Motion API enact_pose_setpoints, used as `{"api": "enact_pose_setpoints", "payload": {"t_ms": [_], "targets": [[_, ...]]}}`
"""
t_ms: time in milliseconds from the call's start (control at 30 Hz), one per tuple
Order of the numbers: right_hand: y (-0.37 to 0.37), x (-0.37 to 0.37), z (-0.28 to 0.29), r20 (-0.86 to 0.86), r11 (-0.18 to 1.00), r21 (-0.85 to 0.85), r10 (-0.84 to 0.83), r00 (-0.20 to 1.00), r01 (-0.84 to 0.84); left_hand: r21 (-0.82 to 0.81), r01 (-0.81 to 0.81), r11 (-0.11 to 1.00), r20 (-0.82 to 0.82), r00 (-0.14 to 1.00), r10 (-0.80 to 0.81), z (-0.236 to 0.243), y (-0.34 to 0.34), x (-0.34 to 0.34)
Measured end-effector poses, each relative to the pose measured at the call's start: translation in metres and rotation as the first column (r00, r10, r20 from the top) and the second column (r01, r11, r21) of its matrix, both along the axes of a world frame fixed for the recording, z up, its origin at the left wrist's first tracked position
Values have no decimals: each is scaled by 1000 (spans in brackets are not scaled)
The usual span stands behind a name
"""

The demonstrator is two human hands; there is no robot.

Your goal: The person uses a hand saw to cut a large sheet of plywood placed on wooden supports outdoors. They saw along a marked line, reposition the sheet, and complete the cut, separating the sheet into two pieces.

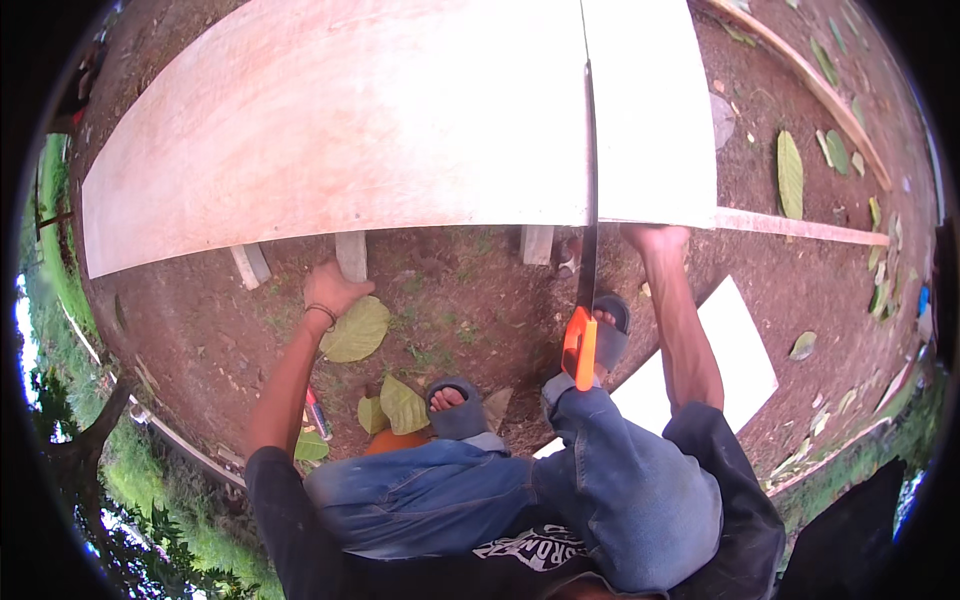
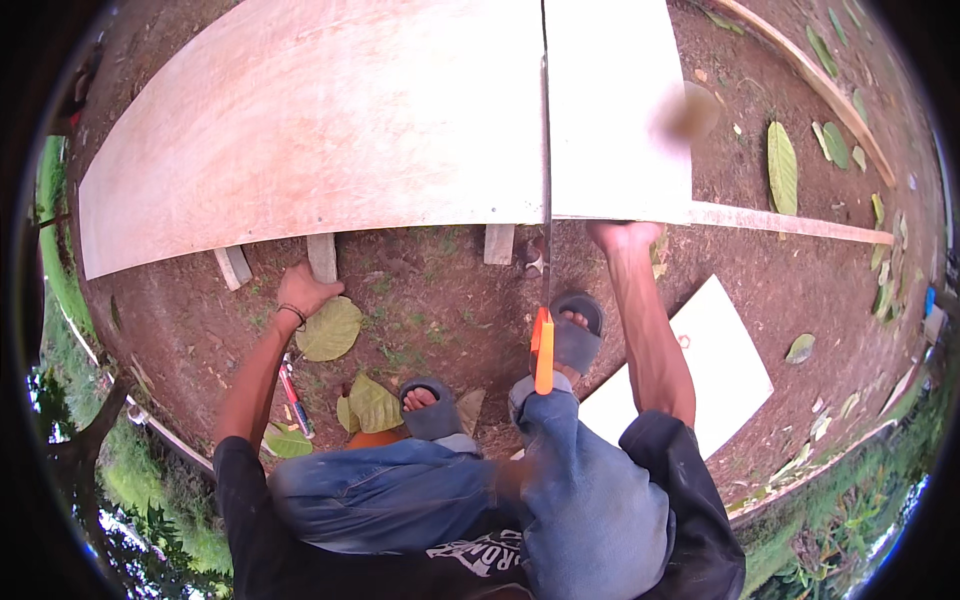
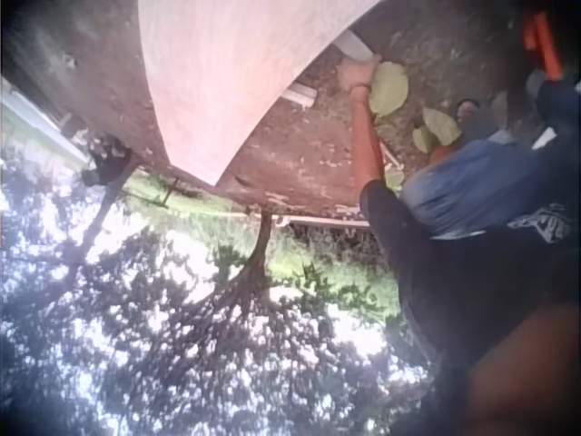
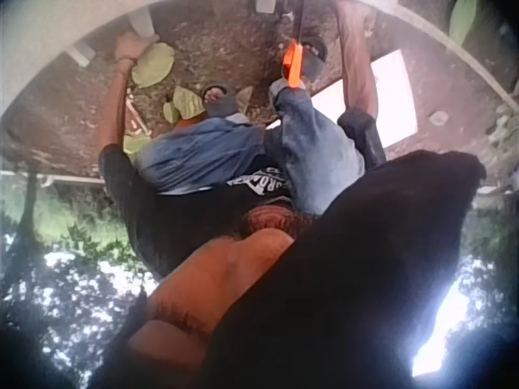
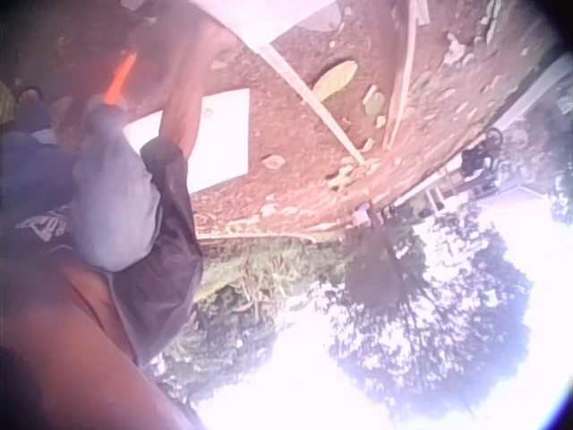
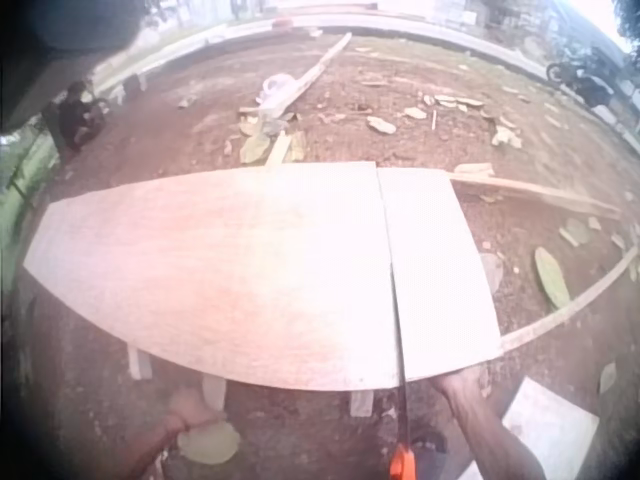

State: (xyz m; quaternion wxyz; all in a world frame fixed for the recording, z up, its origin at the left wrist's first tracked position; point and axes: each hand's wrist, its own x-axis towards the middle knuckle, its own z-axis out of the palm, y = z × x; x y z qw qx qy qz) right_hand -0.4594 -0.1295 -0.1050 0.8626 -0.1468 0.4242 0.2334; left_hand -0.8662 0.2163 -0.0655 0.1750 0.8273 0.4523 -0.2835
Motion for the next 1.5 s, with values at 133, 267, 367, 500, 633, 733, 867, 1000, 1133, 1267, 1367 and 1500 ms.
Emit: {"api": "enact_pose_setpoints", "payload": {"t_ms": [133,267,367,500,633,733,867,1000,1133,1267,1367,1500], "targets": [[19,-4,46,-109,996,-85,9,994,-19,-46,-115,992,78,990,118,11,-29,18],[28,3,74,-133,993,-112,10,991,-25,-219,-159,963,255,943,214,26,-67,48],[28,7,83,-119,997,-66,25,993,-33,-419,-205,885,352,861,367,32,-103,73],[21,15,81,-143,999,-47,2,990,-8,-517,-224,826,376,808,454,43,-149,123],[40,4,109,-107,992,-123,-3,994,-11,-522,-204,828,430,776,462,38,-188,146],[34,5,102,-140,997,-74,6,990,-17,-576,-175,798,435,762,481,36,-213,165],[26,10,89,-146,998,-59,12,989,-21,-576,-91,812,443,800,404,27,-217,181],[25,7,72,-172,998,-65,-6,985,-6,-482,28,876,343,926,159,32,-201,179],[21,4,62,-160,994,-106,-1,987,-16,-472,204,858,217,970,-112,54,-192,187],[21,-1,61,-105,995,-94,28,994,-38,-442,240,864,294,949,-113,38,-190,179],[17,-8,64,-63,996,-88,15,998,-21,-471,249,846,338,937,-88,33,-193,178],[2,-31,71,-12,885,-381,283,959,-266,-588,292,754,324,940,-111,31,-184,175]]}}
